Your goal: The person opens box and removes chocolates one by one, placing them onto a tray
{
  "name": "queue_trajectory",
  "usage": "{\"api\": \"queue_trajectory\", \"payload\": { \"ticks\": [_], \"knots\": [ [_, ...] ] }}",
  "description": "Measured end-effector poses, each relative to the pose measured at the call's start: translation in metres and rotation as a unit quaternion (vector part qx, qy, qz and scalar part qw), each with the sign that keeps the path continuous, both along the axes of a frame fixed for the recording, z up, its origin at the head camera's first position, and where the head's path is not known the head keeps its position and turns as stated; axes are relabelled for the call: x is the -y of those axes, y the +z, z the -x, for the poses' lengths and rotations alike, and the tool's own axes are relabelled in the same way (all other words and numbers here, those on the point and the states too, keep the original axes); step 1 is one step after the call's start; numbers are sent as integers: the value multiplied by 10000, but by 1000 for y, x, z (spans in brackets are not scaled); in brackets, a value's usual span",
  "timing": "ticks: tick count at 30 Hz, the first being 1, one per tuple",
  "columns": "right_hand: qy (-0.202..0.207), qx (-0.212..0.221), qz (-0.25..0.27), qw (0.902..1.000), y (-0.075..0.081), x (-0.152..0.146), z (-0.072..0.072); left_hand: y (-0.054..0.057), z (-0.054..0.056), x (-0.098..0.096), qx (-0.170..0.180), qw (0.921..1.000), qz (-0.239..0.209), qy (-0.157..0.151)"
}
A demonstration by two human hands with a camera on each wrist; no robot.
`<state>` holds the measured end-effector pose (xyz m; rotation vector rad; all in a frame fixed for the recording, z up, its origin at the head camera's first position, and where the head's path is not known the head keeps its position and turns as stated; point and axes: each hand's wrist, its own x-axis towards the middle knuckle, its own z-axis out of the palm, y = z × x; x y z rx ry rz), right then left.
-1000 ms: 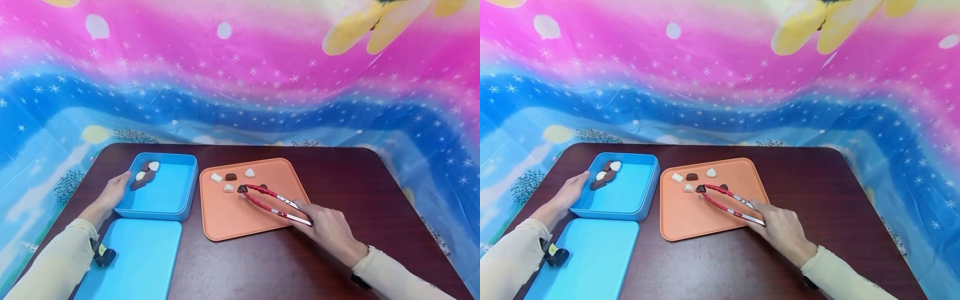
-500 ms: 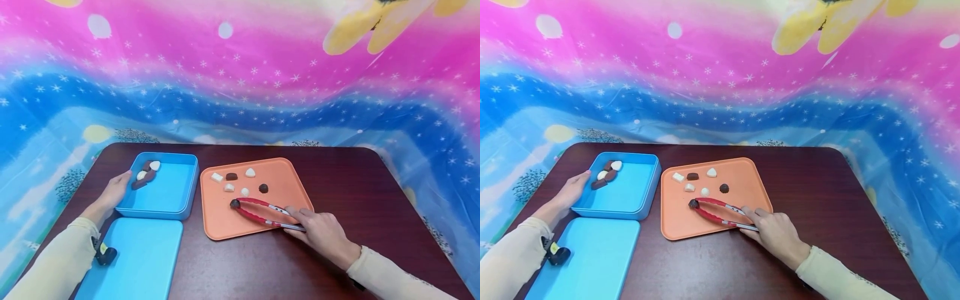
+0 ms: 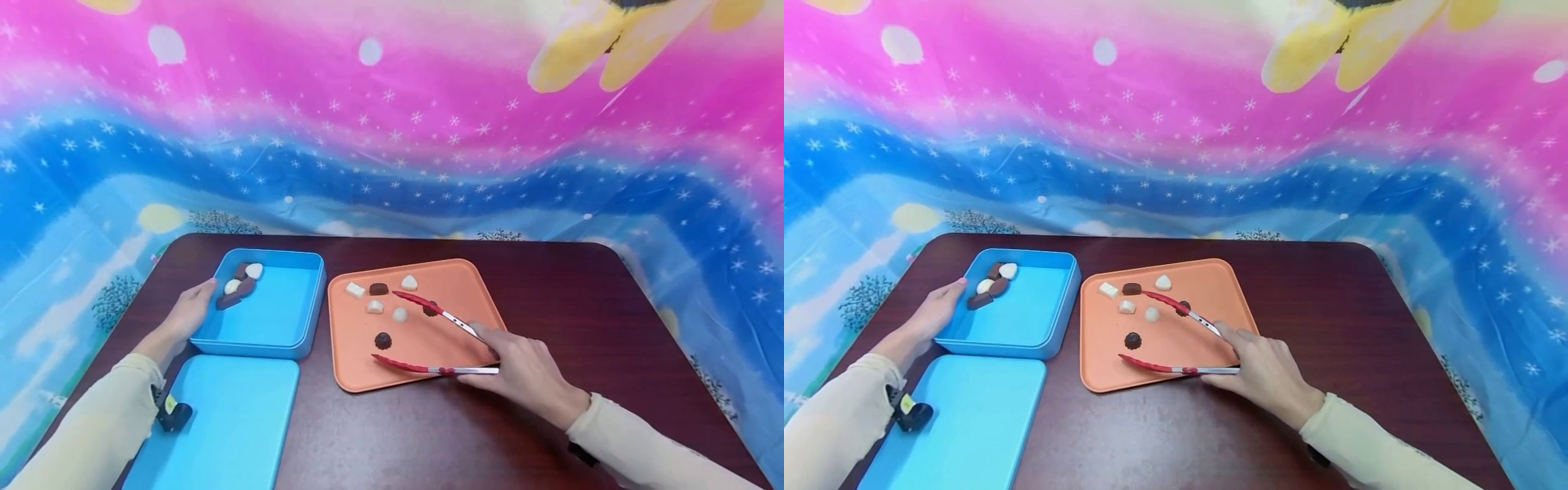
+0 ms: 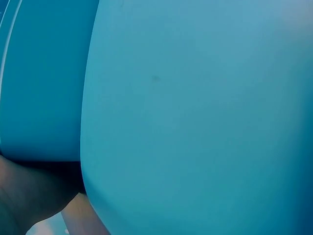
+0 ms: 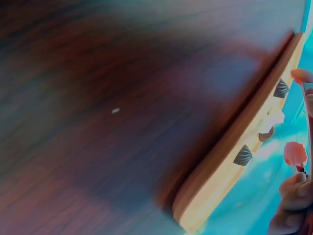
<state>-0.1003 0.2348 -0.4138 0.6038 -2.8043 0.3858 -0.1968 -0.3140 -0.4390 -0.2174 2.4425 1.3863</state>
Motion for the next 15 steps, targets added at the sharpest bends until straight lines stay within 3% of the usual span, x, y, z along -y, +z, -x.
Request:
{"api": "queue_trajectory", "payload": {
  "ticks": [7,15],
  "knots": [
    [-468,820,368,9949,3,10,8,-1,-3,-1,-10,10000,14,14],
    [-583,1134,611,9899,4,15,16,1,-3,-2,-109,9999,-20,-22]
  ]
}}
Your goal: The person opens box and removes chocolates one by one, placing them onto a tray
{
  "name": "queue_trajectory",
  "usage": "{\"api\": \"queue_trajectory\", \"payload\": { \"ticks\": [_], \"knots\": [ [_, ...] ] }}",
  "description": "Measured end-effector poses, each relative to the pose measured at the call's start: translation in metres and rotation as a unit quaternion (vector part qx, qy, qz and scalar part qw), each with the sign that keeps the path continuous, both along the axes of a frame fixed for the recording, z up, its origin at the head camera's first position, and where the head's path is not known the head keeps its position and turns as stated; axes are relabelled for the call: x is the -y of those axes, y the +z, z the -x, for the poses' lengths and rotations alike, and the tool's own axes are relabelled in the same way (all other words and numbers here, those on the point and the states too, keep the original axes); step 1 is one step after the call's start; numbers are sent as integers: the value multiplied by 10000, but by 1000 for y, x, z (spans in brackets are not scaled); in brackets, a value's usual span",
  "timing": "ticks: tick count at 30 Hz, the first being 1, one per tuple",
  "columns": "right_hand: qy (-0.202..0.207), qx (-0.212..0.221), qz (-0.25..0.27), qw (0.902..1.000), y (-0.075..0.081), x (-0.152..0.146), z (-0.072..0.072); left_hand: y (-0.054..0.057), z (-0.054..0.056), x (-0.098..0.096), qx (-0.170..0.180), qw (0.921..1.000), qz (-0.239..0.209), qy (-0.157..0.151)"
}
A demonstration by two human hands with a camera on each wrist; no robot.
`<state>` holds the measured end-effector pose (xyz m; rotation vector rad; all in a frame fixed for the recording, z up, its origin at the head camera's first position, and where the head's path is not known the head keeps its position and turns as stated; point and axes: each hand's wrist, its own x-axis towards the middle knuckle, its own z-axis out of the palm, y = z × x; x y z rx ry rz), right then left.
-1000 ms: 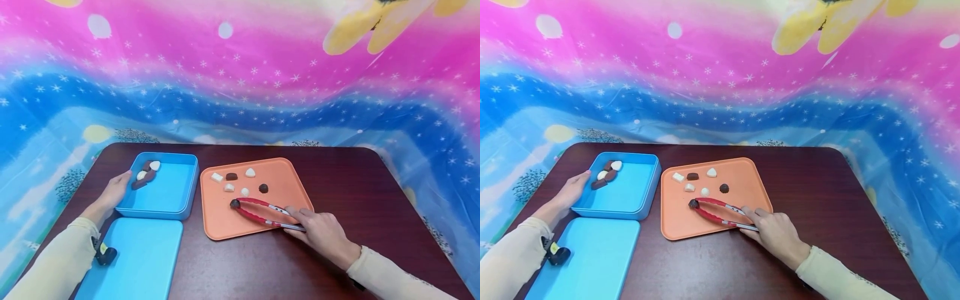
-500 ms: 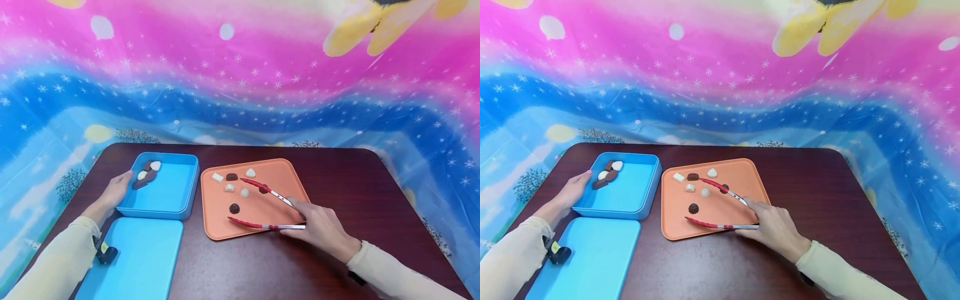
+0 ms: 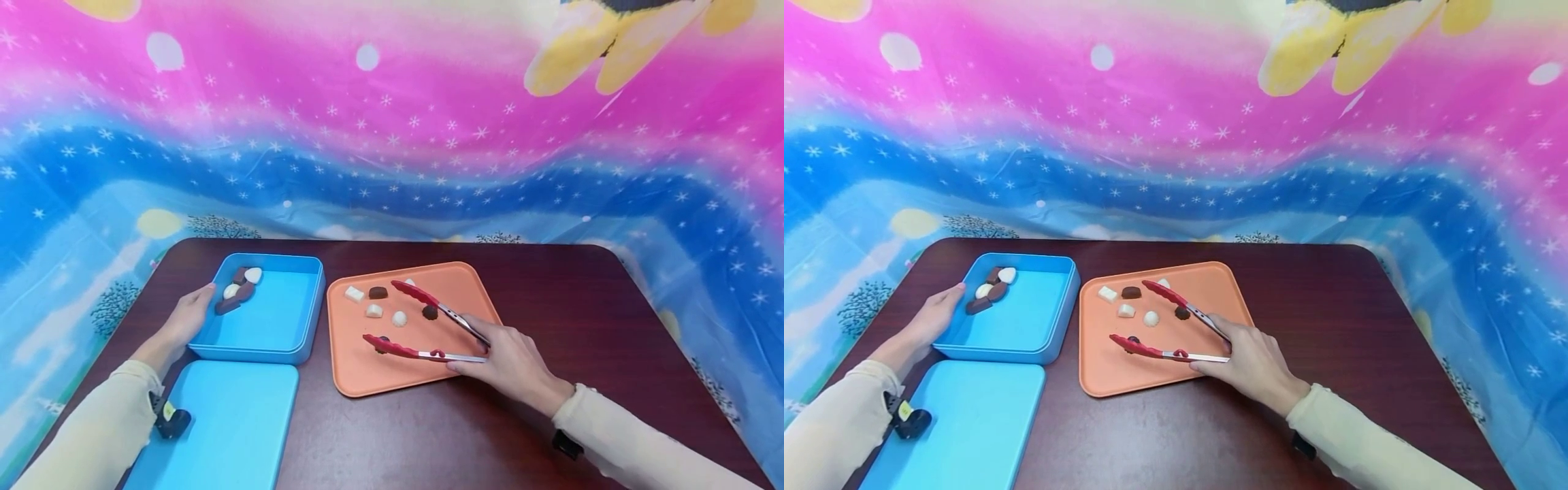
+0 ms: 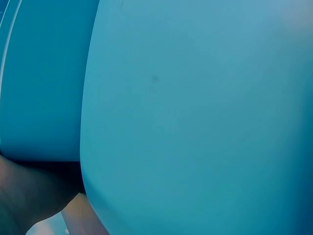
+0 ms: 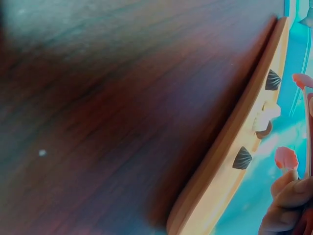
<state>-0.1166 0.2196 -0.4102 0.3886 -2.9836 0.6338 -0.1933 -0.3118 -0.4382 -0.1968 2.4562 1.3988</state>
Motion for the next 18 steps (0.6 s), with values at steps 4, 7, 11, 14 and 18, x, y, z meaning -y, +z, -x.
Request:
{"api": "queue_trajectory", "payload": {
  "ticks": [4,7,11,14,18],
  "knots": [
    [31,32,147,9999,1,6,5,0,0,0,19,10000,10,6],
    [73,86,295,9995,3,13,9,0,1,0,18,10000,31,22],
    [201,196,460,9985,7,24,13,1,1,1,57,10000,4,53],
    [350,302,605,9971,10,33,16,1,1,1,102,9999,-20,53],
    [497,404,737,9952,14,46,20,1,1,1,78,10000,-26,22]
  ]
}}
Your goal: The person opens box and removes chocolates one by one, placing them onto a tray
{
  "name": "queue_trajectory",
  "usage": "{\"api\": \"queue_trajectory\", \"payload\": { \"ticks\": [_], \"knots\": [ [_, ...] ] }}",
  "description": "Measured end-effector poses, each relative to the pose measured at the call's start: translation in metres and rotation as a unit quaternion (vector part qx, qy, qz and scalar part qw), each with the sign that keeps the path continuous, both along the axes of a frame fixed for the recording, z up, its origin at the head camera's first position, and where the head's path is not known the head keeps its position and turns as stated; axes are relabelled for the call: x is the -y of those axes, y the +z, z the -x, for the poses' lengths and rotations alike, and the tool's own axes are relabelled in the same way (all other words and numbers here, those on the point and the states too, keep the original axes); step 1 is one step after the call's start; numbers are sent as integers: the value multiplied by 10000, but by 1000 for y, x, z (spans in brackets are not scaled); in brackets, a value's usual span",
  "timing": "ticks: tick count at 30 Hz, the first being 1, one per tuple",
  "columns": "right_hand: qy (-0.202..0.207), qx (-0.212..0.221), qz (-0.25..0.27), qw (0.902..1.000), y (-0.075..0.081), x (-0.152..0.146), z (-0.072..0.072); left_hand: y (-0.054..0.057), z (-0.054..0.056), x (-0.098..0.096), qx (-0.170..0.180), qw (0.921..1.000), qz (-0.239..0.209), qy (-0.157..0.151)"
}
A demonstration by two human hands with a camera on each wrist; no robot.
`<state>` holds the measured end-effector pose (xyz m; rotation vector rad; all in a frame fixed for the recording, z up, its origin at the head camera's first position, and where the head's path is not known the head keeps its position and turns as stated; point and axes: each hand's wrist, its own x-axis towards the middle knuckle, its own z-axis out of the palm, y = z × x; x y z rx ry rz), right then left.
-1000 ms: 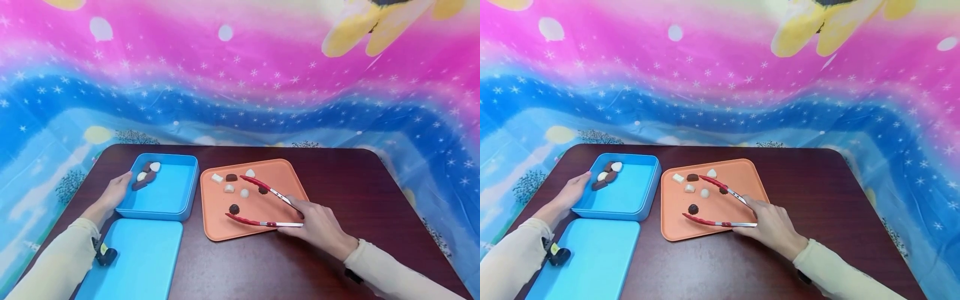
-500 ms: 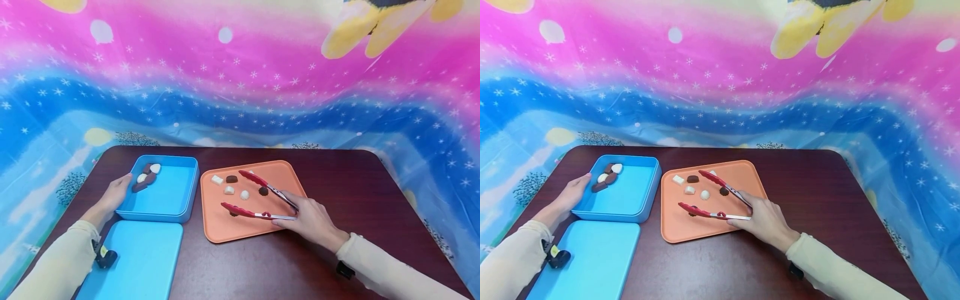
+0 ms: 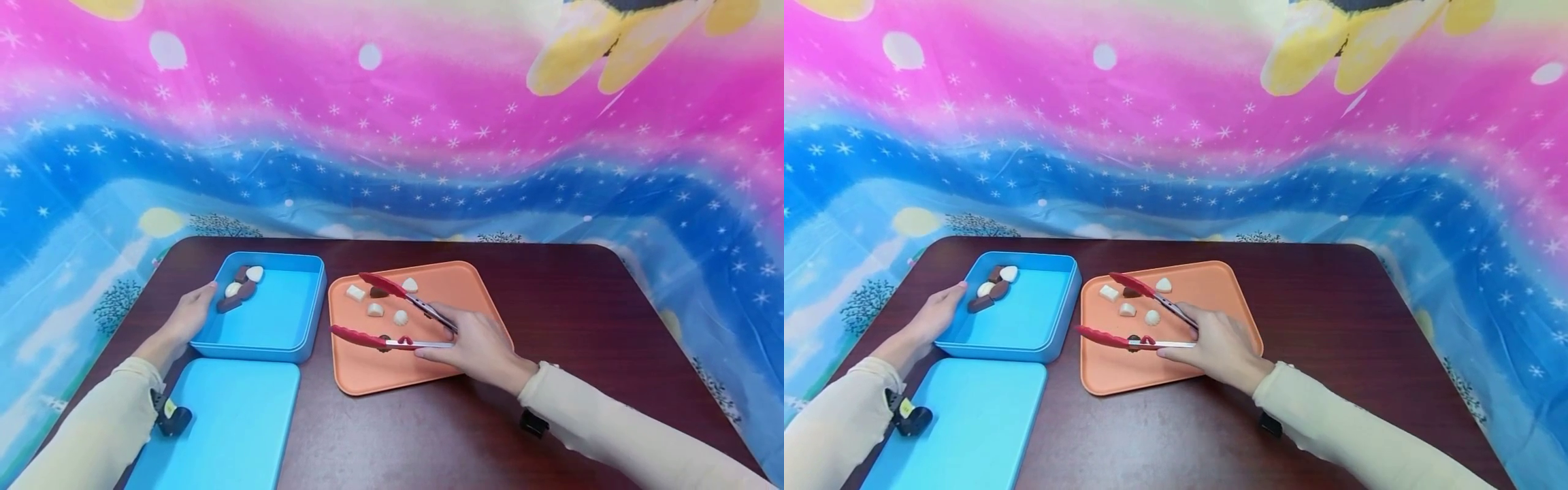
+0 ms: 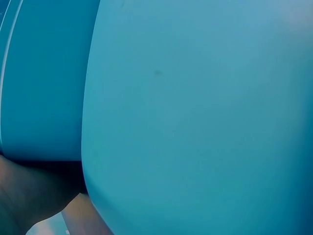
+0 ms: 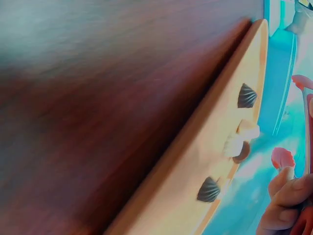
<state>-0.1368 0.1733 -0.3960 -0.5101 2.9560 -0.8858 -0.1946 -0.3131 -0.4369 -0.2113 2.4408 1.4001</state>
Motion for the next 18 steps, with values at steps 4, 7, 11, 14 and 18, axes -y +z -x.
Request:
{"api": "queue_trajectory", "payload": {
  "ticks": [4,7,11,14,18],
  "knots": [
    [51,53,-22,10000,2,15,4,-1,0,1,-36,10000,-21,-24],
    [64,71,-25,10000,1,28,9,-1,1,1,-4,10000,-11,-25],
    [143,78,58,9999,-1,44,14,-2,0,2,56,10000,-11,-4],
    [170,112,59,9998,-1,55,19,-2,0,2,51,10000,-46,-22],
    [219,121,23,9997,1,68,25,-1,-1,2,7,10000,-45,-57]
  ]
}}
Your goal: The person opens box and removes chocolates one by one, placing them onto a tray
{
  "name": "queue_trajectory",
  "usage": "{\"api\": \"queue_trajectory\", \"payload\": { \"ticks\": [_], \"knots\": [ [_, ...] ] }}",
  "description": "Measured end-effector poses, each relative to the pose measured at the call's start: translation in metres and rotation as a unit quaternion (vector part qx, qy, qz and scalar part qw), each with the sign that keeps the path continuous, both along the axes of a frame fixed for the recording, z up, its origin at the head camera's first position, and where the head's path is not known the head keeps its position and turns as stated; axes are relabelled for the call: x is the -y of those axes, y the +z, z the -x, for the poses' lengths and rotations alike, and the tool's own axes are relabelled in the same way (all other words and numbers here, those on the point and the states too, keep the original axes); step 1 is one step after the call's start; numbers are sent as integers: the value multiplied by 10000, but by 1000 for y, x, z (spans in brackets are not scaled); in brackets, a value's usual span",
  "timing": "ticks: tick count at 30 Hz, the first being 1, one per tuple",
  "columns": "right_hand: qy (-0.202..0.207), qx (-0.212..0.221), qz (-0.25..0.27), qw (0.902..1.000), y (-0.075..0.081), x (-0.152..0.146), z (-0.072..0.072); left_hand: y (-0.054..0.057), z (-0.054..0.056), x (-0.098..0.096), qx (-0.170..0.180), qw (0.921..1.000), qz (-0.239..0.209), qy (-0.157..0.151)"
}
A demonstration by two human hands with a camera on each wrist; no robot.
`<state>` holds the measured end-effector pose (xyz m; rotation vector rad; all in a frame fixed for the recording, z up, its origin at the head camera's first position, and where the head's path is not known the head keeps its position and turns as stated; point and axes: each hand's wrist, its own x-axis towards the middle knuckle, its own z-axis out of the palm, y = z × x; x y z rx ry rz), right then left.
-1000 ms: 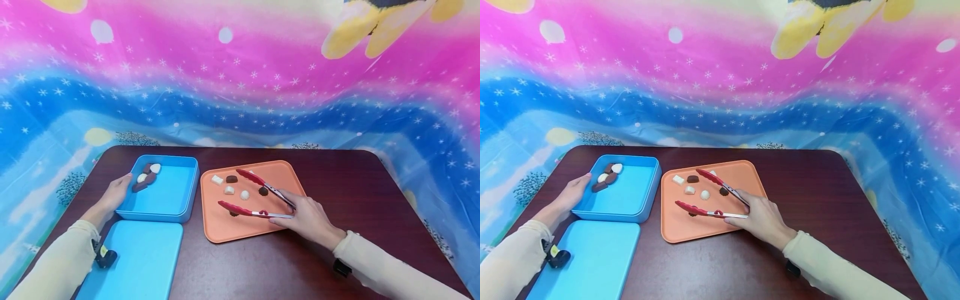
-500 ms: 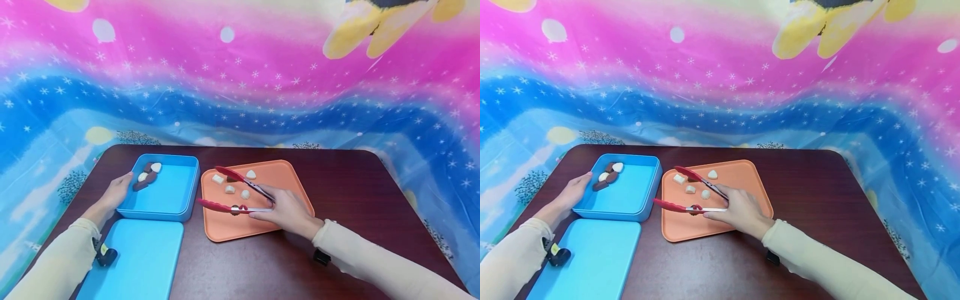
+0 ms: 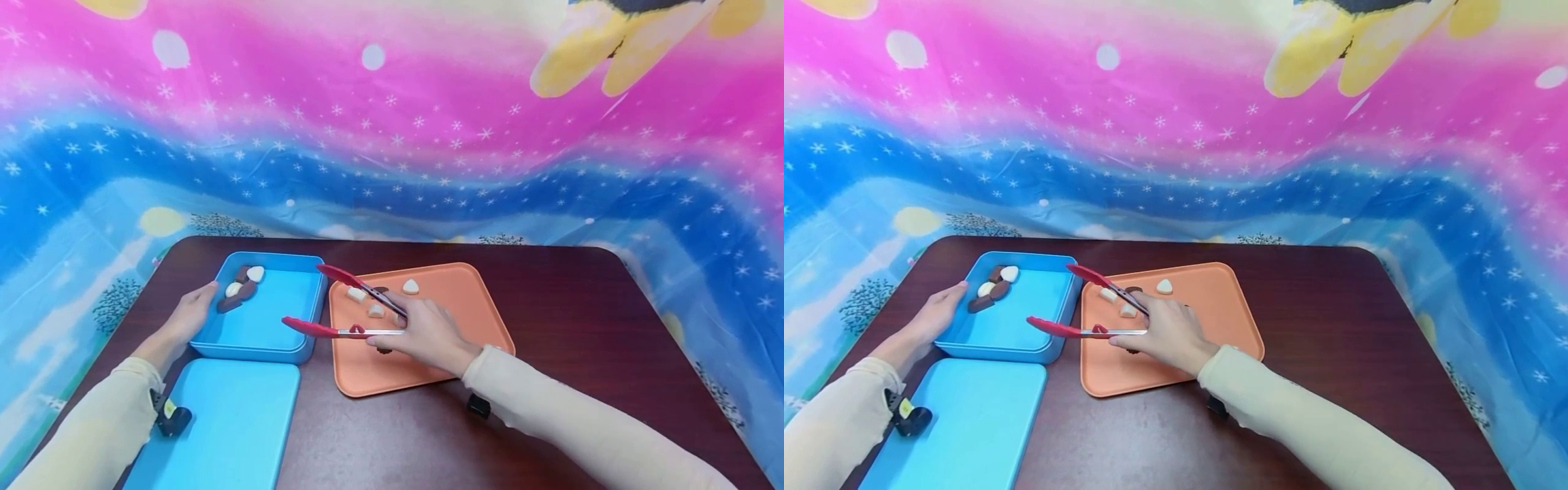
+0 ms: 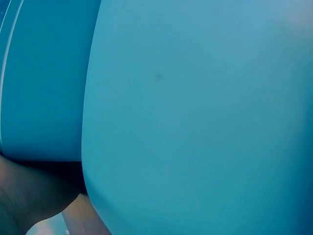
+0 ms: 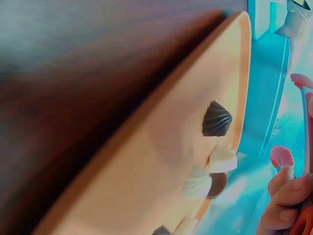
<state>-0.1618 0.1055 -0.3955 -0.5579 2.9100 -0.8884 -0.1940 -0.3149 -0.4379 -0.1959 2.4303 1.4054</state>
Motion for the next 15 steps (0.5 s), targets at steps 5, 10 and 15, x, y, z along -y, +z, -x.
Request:
{"api": "queue_trajectory", "payload": {
  "ticks": [5,10,15],
  "knots": [
    [168,-277,-299,9990,5,19,9,1,0,0,26,10000,64,45],
    [445,-1006,-1030,9886,17,42,21,0,0,0,74,9999,99,107],
    [680,-1413,-1592,9747,24,64,29,1,1,-1,33,9999,58,95]
  ]
}}
